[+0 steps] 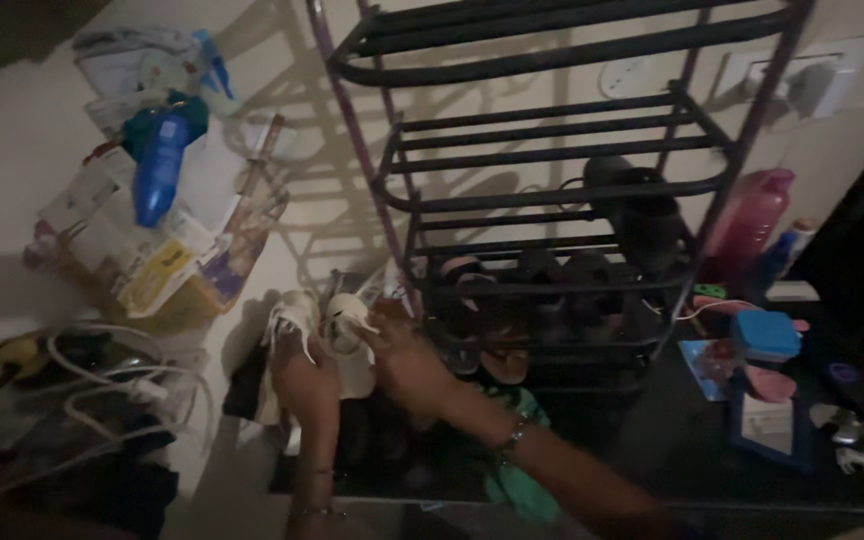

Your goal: The person repeatedly picks up pairs of shoes from a multi-tier shoe rack, places them on a nearby surface, and then returns them to the rack. The person also wipes one shoe with a green cloth before placing it back on the rack.

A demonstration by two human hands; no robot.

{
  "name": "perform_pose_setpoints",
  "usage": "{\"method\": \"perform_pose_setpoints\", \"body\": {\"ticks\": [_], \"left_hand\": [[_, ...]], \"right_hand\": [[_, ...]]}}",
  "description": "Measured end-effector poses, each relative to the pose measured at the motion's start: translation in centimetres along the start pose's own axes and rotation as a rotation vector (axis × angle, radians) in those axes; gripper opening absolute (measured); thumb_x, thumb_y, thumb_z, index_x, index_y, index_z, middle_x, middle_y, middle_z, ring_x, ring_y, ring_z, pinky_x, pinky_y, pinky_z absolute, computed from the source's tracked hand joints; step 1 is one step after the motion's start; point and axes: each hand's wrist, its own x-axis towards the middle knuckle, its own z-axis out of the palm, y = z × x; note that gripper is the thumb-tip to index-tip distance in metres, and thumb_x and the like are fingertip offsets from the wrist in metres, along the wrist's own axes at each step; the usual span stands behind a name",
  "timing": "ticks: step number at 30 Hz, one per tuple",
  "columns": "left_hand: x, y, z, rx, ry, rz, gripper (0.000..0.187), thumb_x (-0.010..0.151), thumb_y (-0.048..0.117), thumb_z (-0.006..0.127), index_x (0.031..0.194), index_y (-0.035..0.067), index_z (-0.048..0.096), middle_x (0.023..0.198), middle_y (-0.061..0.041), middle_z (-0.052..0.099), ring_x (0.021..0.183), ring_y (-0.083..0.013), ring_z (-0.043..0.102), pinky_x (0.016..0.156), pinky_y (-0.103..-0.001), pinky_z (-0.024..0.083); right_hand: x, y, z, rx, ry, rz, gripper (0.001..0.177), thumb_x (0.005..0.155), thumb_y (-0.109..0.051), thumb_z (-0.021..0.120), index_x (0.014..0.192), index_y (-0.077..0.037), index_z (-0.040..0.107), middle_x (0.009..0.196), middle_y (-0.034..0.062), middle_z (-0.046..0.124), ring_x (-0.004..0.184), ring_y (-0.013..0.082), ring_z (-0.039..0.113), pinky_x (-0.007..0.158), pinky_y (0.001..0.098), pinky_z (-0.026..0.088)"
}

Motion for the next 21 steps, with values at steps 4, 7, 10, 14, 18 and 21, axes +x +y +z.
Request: {"method": "perform_pose_setpoints", "body": {"ticks": [4, 7, 10, 14, 18, 21], "left_hand": [[0.7, 4.3, -0.6, -0.107, -0.156, 0.016, 0.032, 0.097, 0.014, 0.058, 0.119, -0.008, 0.067, 0.116, -0.028, 0.068, 0.109, -0.0462, 0.063, 0.096, -0.053, 0.05], [0.9, 8.8, -0.7, -0.116, -0.155, 0.057, 0.032, 0.097, 0.016, 0.057, 0.12, -0.004, 0.066, 0.122, -0.026, 0.066, 0.115, -0.0455, 0.061, 0.099, -0.055, 0.047], [1.1, 13.7, -1.0, -0.166, -0.286, 0.023, 0.031, 0.1, 0.022, 0.057, 0.122, 0.003, 0.067, 0.121, -0.026, 0.064, 0.116, -0.0458, 0.059, 0.099, -0.054, 0.046], [0.8, 19.9, -1.7, -0.507, -0.397, 0.102, 0.034, 0.103, 0.019, 0.051, 0.131, 0.006, 0.065, 0.13, -0.023, 0.063, 0.122, -0.0441, 0.058, 0.101, -0.051, 0.048], [0.0, 25.1, 0.9, -0.614, -0.505, 0.163, 0.035, 0.102, 0.016, 0.054, 0.134, 0.004, 0.061, 0.141, -0.02, 0.059, 0.128, -0.0431, 0.055, 0.104, -0.048, 0.049], [-0.5, 28.5, 3.4, -0.591, -0.552, 0.252, 0.041, 0.099, 0.013, 0.059, 0.138, 0.0, 0.057, 0.146, -0.023, 0.053, 0.131, -0.0452, 0.051, 0.105, -0.05, 0.044]], "right_hand": [[-0.9, 0.9, -3.4, -0.017, 0.192, -0.048, 0.065, 0.079, -0.011, 0.076, 0.138, 0.0, 0.051, 0.145, 0.0259, 0.05, 0.132, 0.0465, 0.049, 0.11, 0.0515, 0.043], [-2.3, 2.7, -6.7, -0.084, 0.196, -0.051, 0.069, 0.077, -0.012, 0.076, 0.139, 0.004, 0.049, 0.142, 0.0263, 0.053, 0.131, 0.046, 0.052, 0.106, 0.0484, 0.048], [-3.6, 3.5, -9.5, -0.132, 0.289, -0.032, 0.053, 0.087, -0.009, 0.072, 0.137, -0.003, 0.057, 0.141, 0.0213, 0.058, 0.134, 0.0441, 0.055, 0.107, 0.0461, 0.05], [-5.3, 4.4, -14.1, -0.038, 0.338, 0.131, 0.054, 0.086, -0.009, 0.071, 0.137, -0.003, 0.058, 0.14, 0.0248, 0.055, 0.126, 0.0468, 0.055, 0.103, 0.0484, 0.049], [-7.1, 5.5, -18.6, -0.085, 0.443, 0.144, 0.047, 0.091, -0.007, 0.066, 0.137, -0.004, 0.057, 0.142, 0.0236, 0.057, 0.128, 0.0468, 0.057, 0.105, 0.0479, 0.05], [-8.5, 7.1, -21.6, -0.071, 0.426, 0.167, 0.062, 0.076, -0.011, 0.072, 0.135, -0.001, 0.053, 0.14, 0.0289, 0.052, 0.119, 0.049, 0.056, 0.095, 0.0489, 0.05]]}}
